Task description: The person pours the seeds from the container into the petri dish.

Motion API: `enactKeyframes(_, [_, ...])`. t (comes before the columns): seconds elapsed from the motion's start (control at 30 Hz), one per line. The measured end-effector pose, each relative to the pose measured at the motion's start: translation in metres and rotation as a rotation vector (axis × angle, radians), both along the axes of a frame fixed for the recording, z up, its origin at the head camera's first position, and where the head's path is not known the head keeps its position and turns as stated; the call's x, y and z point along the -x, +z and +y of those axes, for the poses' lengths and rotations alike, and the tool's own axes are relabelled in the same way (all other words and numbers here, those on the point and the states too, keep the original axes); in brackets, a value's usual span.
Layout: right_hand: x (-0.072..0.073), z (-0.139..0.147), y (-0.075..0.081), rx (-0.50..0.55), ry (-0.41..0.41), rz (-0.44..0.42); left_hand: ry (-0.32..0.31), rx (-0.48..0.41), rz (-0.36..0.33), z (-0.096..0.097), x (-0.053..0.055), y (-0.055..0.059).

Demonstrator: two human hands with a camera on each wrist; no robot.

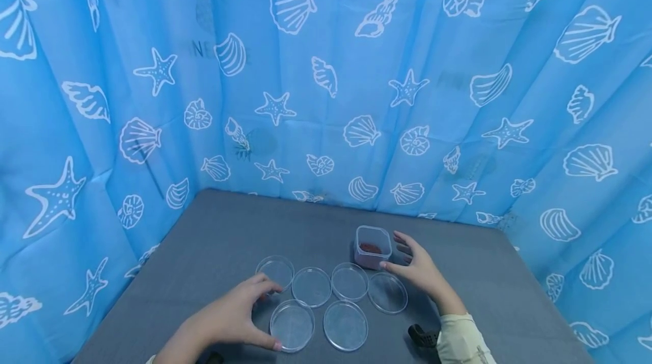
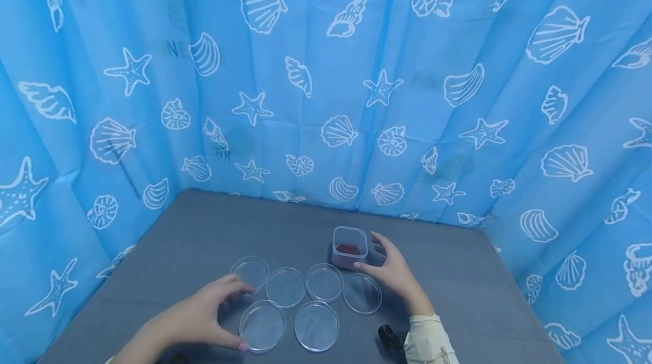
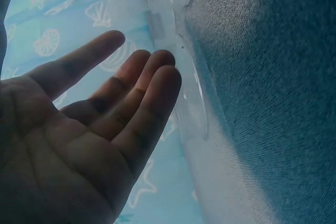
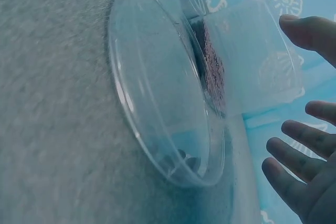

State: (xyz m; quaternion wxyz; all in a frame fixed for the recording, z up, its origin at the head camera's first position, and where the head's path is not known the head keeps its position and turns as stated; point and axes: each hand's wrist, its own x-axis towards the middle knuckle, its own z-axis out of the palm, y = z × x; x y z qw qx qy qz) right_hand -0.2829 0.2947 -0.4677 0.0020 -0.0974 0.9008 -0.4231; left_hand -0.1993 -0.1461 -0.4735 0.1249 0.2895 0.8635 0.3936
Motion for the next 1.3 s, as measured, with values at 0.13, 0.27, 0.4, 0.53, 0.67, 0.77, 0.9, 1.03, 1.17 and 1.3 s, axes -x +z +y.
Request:
enactKeyframes(0.13, [0.006, -0.005, -0.002, 0.026, 0.024, 0.005, -0.029, -0.011, -0.039, -0.001, 0.001, 0.0])
enactKeyframes(0.27, [0.011, -0.009, -0.002, 0.05, 0.037, 0.005, -0.051, -0.012, -0.087, 0.001, 0.003, -0.001])
enactKeyframes(0.4, [0.015, -0.012, -0.001, 0.072, 0.036, -0.002, -0.059, -0.015, -0.128, 0.002, 0.005, -0.002])
enactKeyframes(0.53, [0.016, -0.014, 0.0, 0.08, 0.028, -0.005, -0.073, -0.01, -0.117, 0.004, 0.007, -0.004])
enactKeyframes(0.67, [0.017, -0.015, 0.0, 0.081, 0.021, -0.025, -0.078, -0.016, -0.134, 0.006, 0.006, -0.003])
enactKeyframes(0.77, [0.018, -0.015, -0.001, 0.083, 0.017, -0.038, -0.069, -0.017, -0.15, 0.007, 0.006, -0.002])
enactKeyframes(0.9, [0.021, -0.014, -0.002, 0.09, 0.012, -0.051, -0.071, -0.006, -0.139, 0.01, 0.007, -0.004])
enactKeyframes(1.03, [0.026, -0.012, -0.005, 0.107, 0.014, -0.064, -0.07, 0.002, -0.137, 0.013, 0.01, -0.005])
enactKeyframes(1.17, [0.029, -0.011, -0.007, 0.111, 0.016, -0.082, -0.069, 0.012, -0.129, 0.015, 0.012, -0.007])
enactKeyframes(1.3, [0.029, -0.011, -0.007, 0.091, 0.004, -0.096, -0.075, 0.019, -0.128, 0.015, 0.014, -0.007])
